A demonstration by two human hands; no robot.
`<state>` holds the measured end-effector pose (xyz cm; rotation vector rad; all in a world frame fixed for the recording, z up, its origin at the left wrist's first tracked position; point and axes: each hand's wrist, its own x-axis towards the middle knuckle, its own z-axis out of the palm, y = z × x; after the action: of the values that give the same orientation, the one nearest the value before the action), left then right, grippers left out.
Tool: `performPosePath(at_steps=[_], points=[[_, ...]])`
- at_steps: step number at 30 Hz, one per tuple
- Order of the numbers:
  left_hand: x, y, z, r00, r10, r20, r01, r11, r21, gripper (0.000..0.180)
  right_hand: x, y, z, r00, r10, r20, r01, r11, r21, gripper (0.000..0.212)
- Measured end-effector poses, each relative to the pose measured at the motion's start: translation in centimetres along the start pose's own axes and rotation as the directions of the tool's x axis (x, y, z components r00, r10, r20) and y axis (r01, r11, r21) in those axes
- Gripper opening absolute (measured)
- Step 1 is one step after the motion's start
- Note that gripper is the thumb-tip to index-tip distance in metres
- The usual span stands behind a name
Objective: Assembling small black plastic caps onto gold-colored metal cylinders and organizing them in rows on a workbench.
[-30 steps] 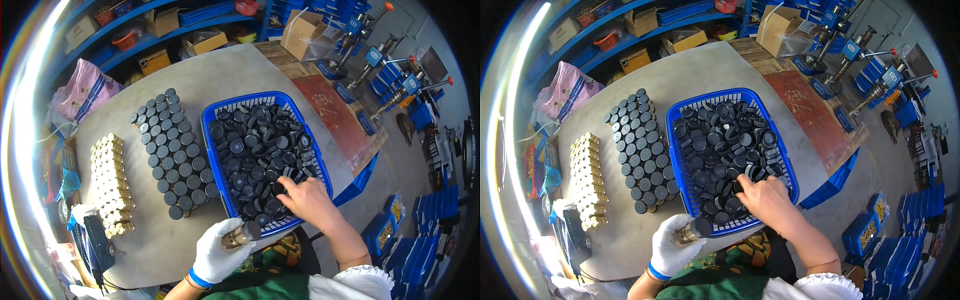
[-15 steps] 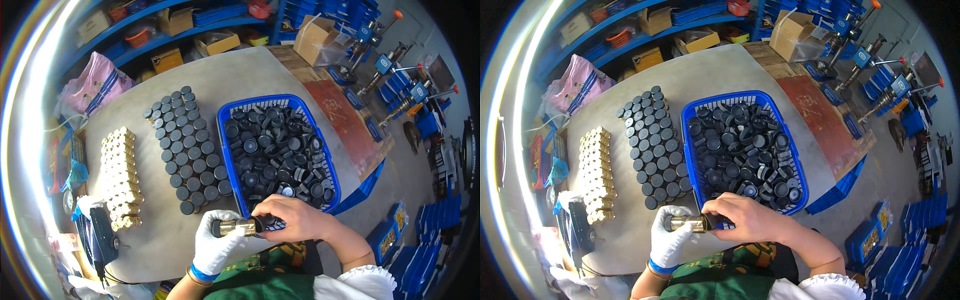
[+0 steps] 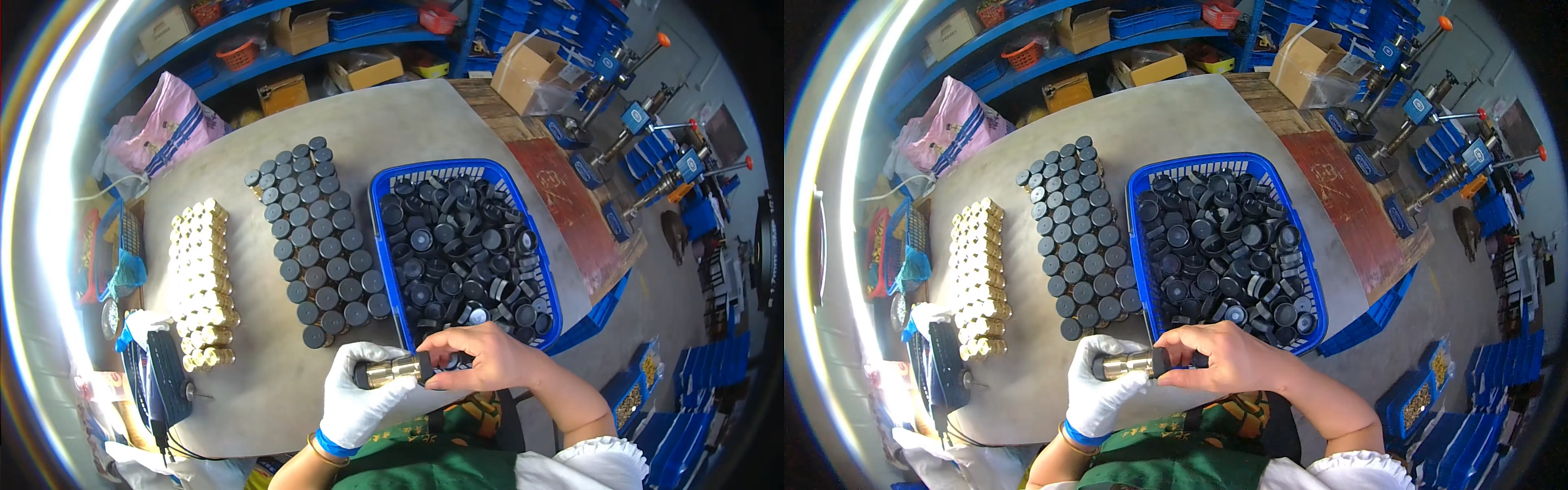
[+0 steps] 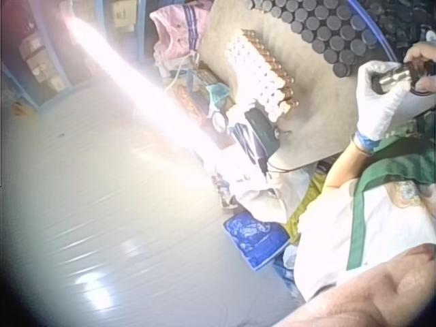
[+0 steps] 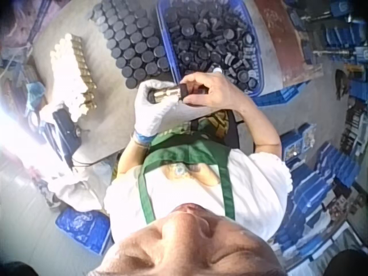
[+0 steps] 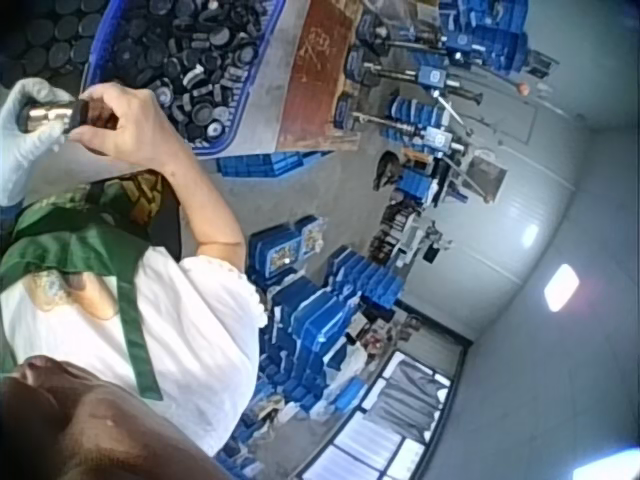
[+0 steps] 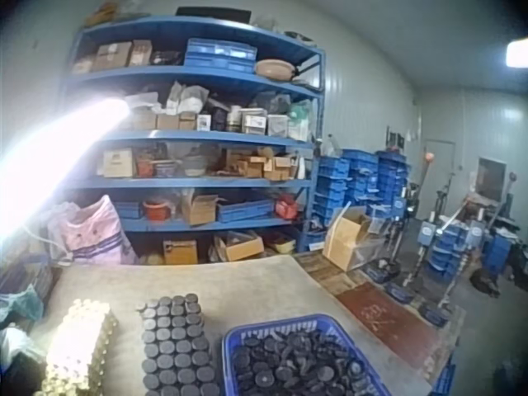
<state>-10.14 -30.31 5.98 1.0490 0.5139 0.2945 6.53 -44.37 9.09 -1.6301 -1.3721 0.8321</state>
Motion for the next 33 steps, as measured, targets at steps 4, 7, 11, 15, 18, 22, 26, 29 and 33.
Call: performPosePath(at_steps=[4,7,11,15,18,22,26,29,33], points=[[0.0,1.0,-0.2,0.999,-0.039,-0.028,0.041,0.998,0.044,0.044,0.3,0.1,0.7,0.993,-0.114,-0.035,0.112,0.992,-0.051,0.044],[0.7,1.8,-0.4,0.964,-0.267,-0.019,0.265,0.962,-0.069,0.042,0.6,-0.8,0.3,0.897,-0.442,0.02,0.418,0.832,-0.365,0.043],[0.3,0.9,-0.8,0.964,-0.263,0.025,0.264,0.958,-0.109,0.042,0.8,-0.5,0.5,0.901,-0.435,0.002,0.403,0.833,-0.378,0.037],[-0.3,1.7,-0.2,0.988,-0.15,0.029,0.15,0.989,-0.011,0.047,0.6,1.0,0.8,0.97,-0.229,-0.081,0.211,0.959,-0.192,0.036],[0.0,2.3,-0.3,0.986,-0.167,0.01,0.167,0.986,-0.008,0.048,1.8,0.8,1.0,0.935,-0.34,-0.095,0.287,0.888,-0.358,0.035],[0.1,2.5,-0.8,0.989,0.143,0.038,-0.147,0.935,0.322,0.043,2.9,-0.1,1.0,0.897,-0.411,-0.16,0.336,0.872,-0.355,0.038],[1.5,4.0,-1.4,0.625,0.58,0.522,-0.777,0.403,0.483,0.034,3.9,0.2,0.7,0.866,0.303,0.398,-0.441,0.839,0.32,0.076],[2.5,6.6,-2.2,0.723,0.521,0.453,-0.666,0.35,0.659,0.035,5.4,0.0,-0.1,0.963,0.18,0.2,-0.228,0.941,0.25,0.065],[8.2,5.4,-7.9,0.69,0.693,-0.208,-0.365,0.582,0.727,0.058,8.5,5.4,-2.7,0.895,-0.185,-0.405,-0.14,0.746,-0.651,0.023]])
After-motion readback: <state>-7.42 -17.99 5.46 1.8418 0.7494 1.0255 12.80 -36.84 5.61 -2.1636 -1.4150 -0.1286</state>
